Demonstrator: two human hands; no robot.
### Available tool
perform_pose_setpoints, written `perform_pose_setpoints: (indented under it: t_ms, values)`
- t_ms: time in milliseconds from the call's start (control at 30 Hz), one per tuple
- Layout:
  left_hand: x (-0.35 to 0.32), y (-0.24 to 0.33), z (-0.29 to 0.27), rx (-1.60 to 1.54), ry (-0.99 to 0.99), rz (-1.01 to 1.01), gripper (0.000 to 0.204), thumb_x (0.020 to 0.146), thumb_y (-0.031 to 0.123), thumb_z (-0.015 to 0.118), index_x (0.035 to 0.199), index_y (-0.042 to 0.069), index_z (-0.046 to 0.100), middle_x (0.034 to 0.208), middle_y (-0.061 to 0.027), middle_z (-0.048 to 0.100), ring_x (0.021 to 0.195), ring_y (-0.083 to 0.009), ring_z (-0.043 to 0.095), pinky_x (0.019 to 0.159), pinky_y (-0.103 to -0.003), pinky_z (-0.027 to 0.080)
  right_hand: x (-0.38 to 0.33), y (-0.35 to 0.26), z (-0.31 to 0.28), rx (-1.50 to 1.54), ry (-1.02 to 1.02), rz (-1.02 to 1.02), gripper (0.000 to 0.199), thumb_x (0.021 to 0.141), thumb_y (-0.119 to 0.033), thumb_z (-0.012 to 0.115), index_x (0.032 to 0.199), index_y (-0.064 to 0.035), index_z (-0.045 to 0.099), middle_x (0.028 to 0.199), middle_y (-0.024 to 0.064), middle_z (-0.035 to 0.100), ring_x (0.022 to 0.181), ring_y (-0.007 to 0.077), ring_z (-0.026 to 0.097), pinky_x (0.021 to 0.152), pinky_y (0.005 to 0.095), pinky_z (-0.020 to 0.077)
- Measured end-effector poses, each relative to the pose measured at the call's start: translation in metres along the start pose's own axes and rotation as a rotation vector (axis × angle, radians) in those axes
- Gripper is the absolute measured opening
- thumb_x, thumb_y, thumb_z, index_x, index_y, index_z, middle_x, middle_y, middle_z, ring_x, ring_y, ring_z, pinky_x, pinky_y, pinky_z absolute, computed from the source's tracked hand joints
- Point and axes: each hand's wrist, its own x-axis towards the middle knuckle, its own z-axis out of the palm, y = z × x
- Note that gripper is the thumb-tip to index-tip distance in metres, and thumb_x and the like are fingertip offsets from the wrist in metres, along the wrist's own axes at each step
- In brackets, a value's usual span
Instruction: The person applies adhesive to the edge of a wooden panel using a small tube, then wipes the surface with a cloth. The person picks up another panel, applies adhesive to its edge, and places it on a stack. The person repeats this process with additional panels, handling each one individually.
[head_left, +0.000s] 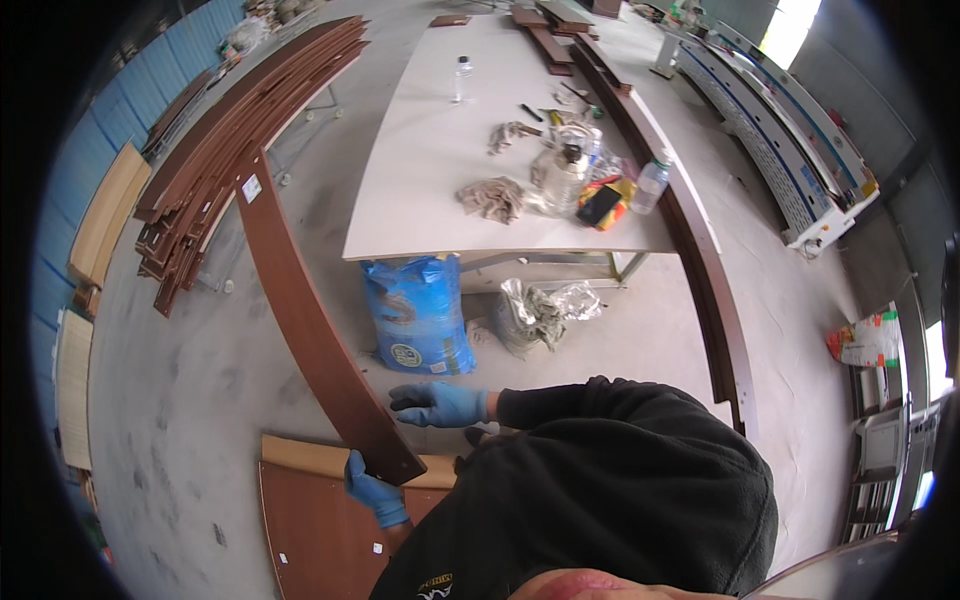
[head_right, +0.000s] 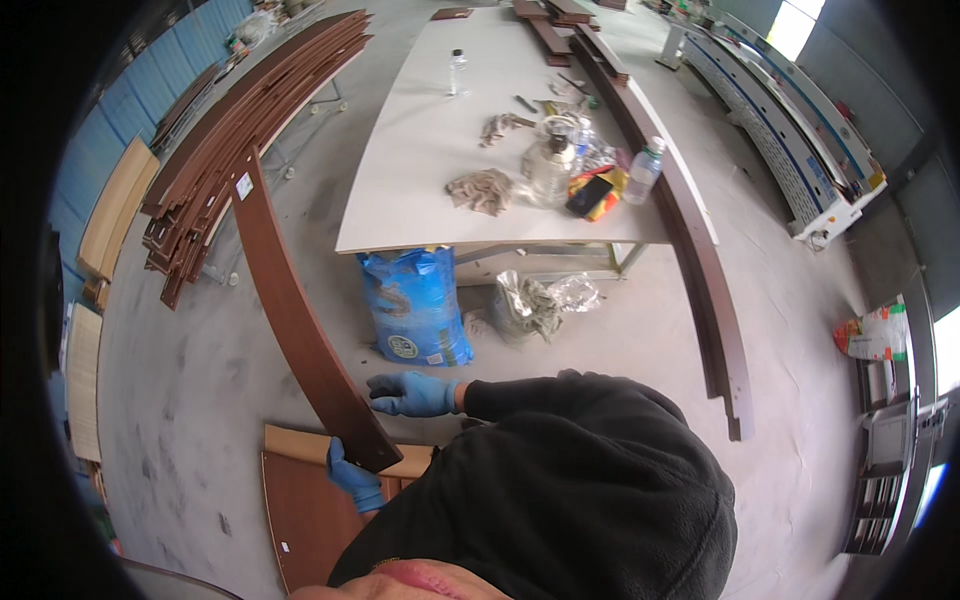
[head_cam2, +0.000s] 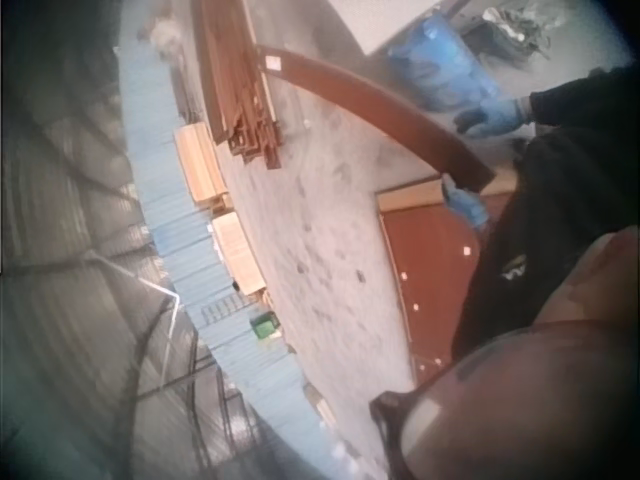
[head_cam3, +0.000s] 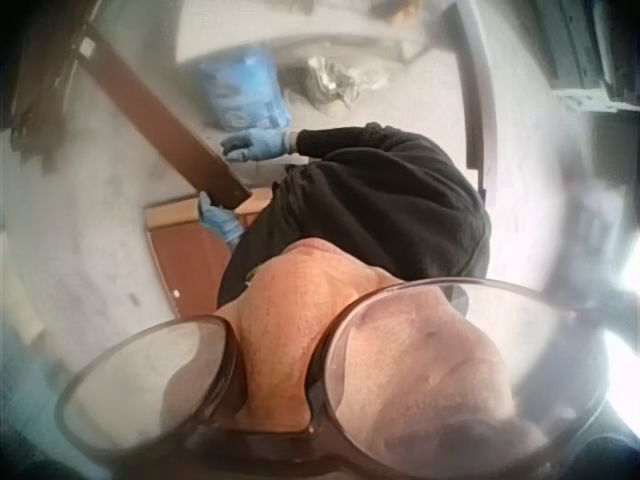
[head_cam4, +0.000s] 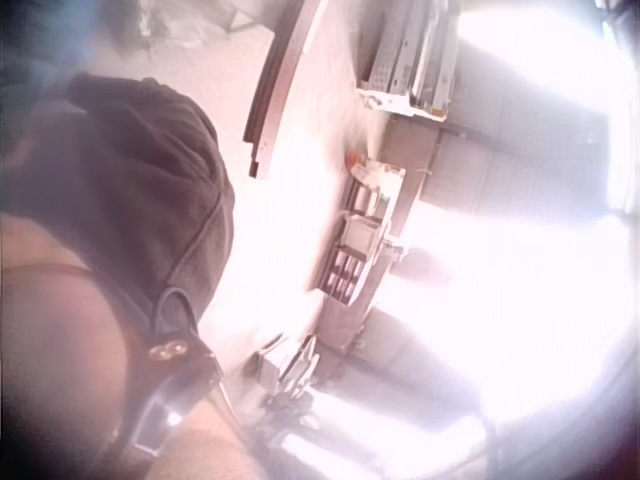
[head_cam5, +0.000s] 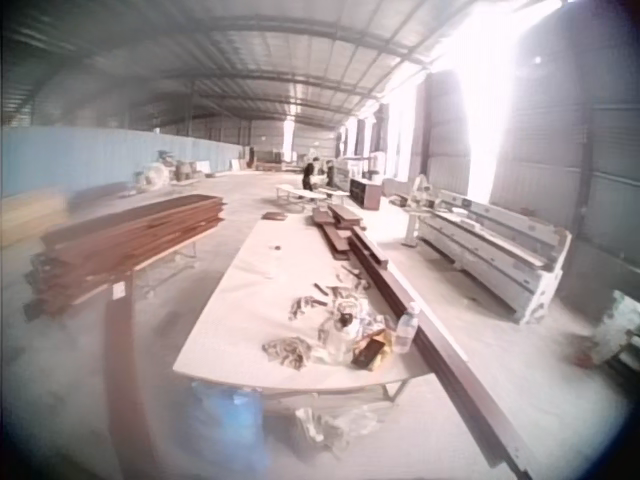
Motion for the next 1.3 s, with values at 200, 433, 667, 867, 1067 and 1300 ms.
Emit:
perform_pose_setpoints:
  t_ms: [200, 433, 667, 867, 1067, 1300]
  values:
    - [0.088, 0.020, 0.019, 0.043, 0.051, 0.044, 0.031, 0.096, 0.023, 0.067, 0.102, -0.006, 0.073, 0.099, -0.0101, 0.071, 0.088, -0.0193, 0.066, 0.077, -0.035, 0.055, 0.098, -0.011, -0.011, -0.057, -0.114, -0.082, 0.051, 0.104, -0.030, 0.063, 0.148, -0.0044, 0.054, 0.139, 0.0172, 0.065, 0.130, 0.0273, 0.061, 0.109, 0.0420, 0.0483]
    - [0.170, 0.039, 0.030, -0.103, 0.086, 0.050, 0.025, 0.098, 0.018, 0.066, 0.100, -0.005, 0.073, 0.096, -0.0070, 0.070, 0.084, -0.0174, 0.065, 0.073, -0.033, 0.055, 0.220, -0.012, -0.032, -0.108, -0.151, -0.006, 0.038, 0.102, -0.031, 0.066, 0.129, -0.0046, 0.068, 0.122, 0.0160, 0.073, 0.116, 0.0287, 0.068, 0.101, 0.0405, 0.0514]
    - [0.263, 0.036, -0.006, -0.049, 0.270, 0.076, 0.023, 0.093, 0.013, 0.074, 0.106, -0.006, 0.075, 0.098, -0.0048, 0.072, 0.087, -0.0162, 0.065, 0.082, -0.034, 0.054, 0.350, -0.010, -0.012, -0.083, -0.307, 0.093, 0.034, 0.101, -0.030, 0.068, 0.122, -0.0030, 0.071, 0.111, 0.0143, 0.074, 0.101, 0.0233, 0.070, 0.091, 0.0376, 0.0547]
    - [0.388, 0.076, -0.050, -0.141, 0.341, -0.047, 0.028, 0.092, 0.015, 0.078, 0.110, -0.006, 0.075, 0.097, -0.0067, 0.074, 0.083, -0.0167, 0.066, 0.078, -0.032, 0.055, 0.493, -0.022, 0.040, -0.120, -0.373, 0.039, 0.038, 0.102, -0.030, 0.067, 0.125, 0.0007, 0.068, 0.112, 0.0129, 0.075, 0.100, 0.0210, 0.071, 0.092, 0.0357, 0.0551]
    - [0.525, 0.141, -0.115, -0.109, 0.401, -0.002, 0.026, 0.092, 0.014, 0.077, 0.109, -0.006, 0.074, 0.096, -0.0056, 0.072, 0.086, -0.0161, 0.065, 0.081, -0.032, 0.054, 0.646, -0.053, 0.118, -0.084, -0.385, 0.117, 0.036, 0.102, -0.025, 0.067, 0.127, 0.0005, 0.068, 0.114, 0.0148, 0.074, 0.104, 0.0237, 0.071, 0.095, 0.0360, 0.0546]
    - [0.680, 0.209, -0.157, -0.166, 0.483, 0.076, 0.024, 0.091, 0.013, 0.076, 0.107, -0.005, 0.075, 0.096, -0.0042, 0.072, 0.085, -0.0150, 0.064, 0.080, -0.031, 0.054, 0.792, -0.066, 0.151, -0.199, -0.546, 0.102, 0.040, 0.103, -0.026, 0.063, 0.135, -0.0032, 0.066, 0.130, 0.0159, 0.071, 0.119, 0.0272, 0.067, 0.104, 0.0366, 0.0505]
